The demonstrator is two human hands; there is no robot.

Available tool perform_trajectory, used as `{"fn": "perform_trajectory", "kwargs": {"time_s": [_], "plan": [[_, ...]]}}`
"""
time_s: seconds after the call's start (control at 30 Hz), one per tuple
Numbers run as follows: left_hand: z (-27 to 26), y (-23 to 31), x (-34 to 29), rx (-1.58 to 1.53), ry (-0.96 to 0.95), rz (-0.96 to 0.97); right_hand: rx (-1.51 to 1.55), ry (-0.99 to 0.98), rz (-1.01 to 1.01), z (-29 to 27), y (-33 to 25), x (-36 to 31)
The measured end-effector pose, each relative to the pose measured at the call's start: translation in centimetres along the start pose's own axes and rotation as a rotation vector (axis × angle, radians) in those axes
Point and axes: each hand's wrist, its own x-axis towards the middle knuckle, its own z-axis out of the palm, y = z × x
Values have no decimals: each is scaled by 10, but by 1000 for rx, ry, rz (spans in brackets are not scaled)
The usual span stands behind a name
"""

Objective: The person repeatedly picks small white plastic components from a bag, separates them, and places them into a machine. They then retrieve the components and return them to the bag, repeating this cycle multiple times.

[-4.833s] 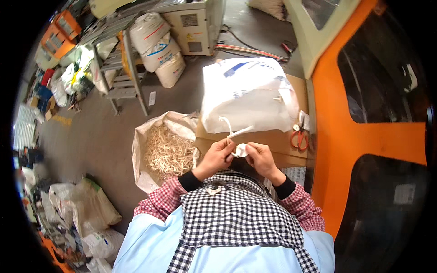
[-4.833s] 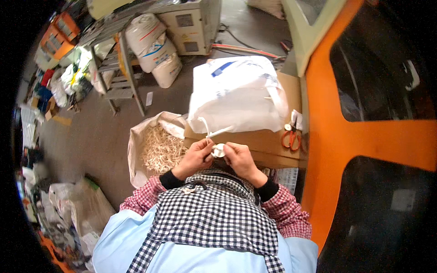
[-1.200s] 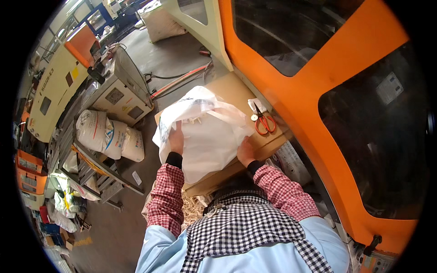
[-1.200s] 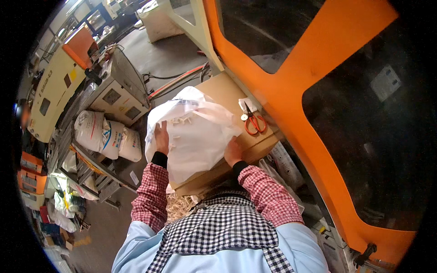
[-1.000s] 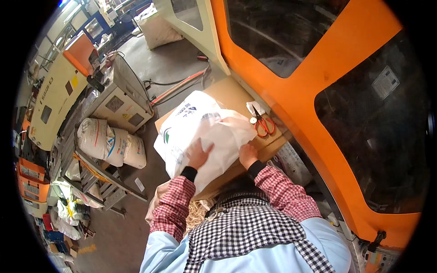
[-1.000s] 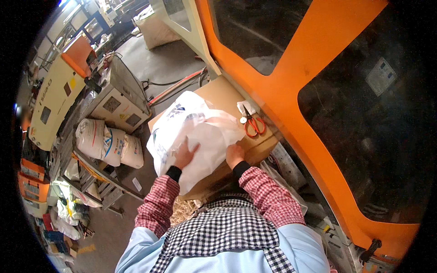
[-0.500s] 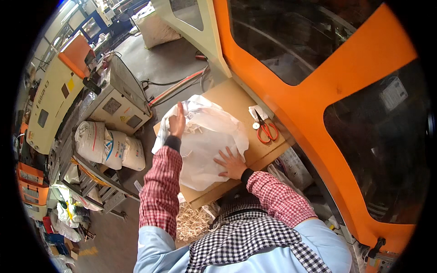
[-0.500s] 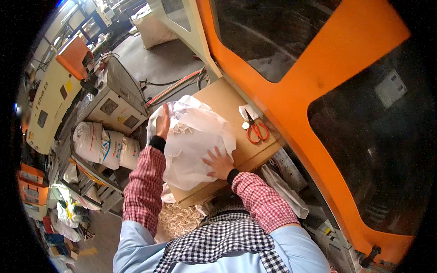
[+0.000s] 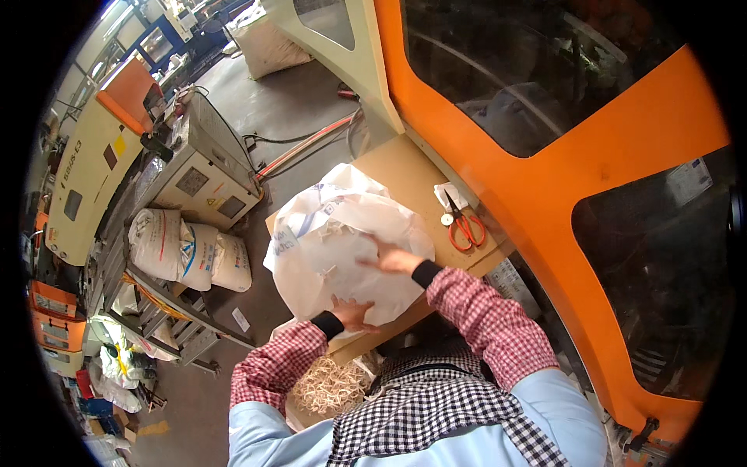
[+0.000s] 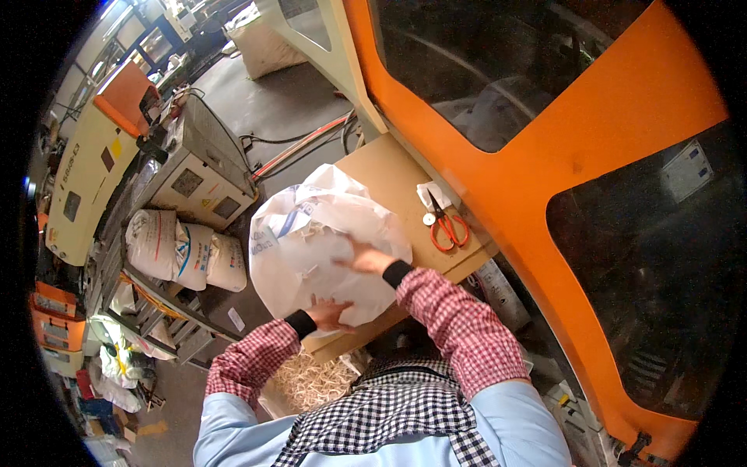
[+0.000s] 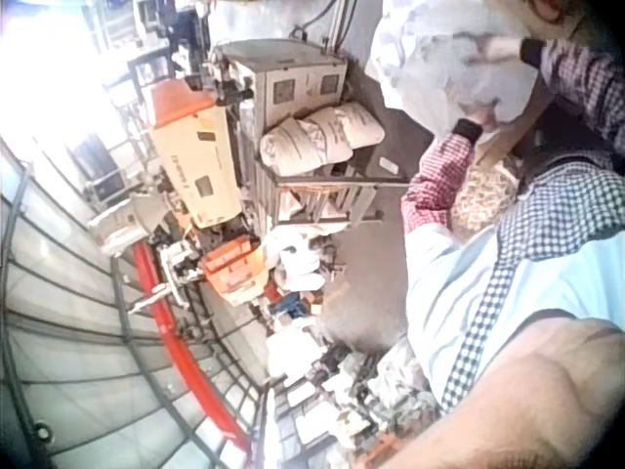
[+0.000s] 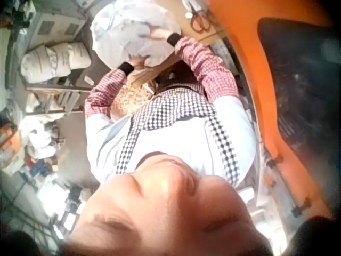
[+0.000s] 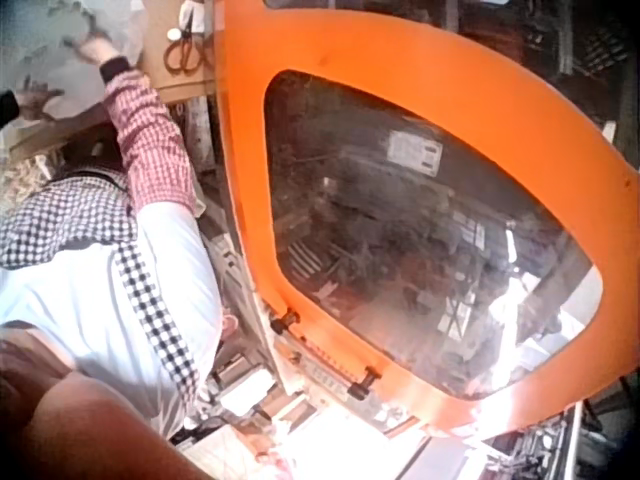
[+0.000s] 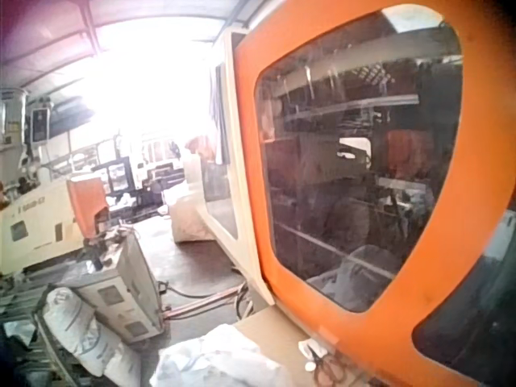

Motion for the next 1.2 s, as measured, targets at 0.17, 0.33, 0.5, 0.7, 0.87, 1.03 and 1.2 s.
{"fn": "perform_trajectory", "kwargs": {"time_s": [0.17, 0.33, 0.5, 0.7, 0.87, 1.03, 1.2], "plan": [[-4, 11, -8, 0, 6, 45, 35, 274, 76, -3, 10, 41], [-21, 69, -39, 243, 445, 356, 190, 303, 21, -32, -31, -38], [-29, 161, -71, -225, 504, 908, -697, 1392, -285, -115, -112, -328], [-39, 233, -52, -300, 214, 1040, -1244, 2457, 940, -122, -70, -577], [-64, 247, -53, -119, 259, 1279, -527, 2657, 657, -109, -66, -602], [-91, 281, -68, -155, 452, 1297, -579, 2698, 534, -116, -74, -580], [-103, 373, -98, -227, 548, 1559, -535, 2441, 431, -107, -93, -528]]}}
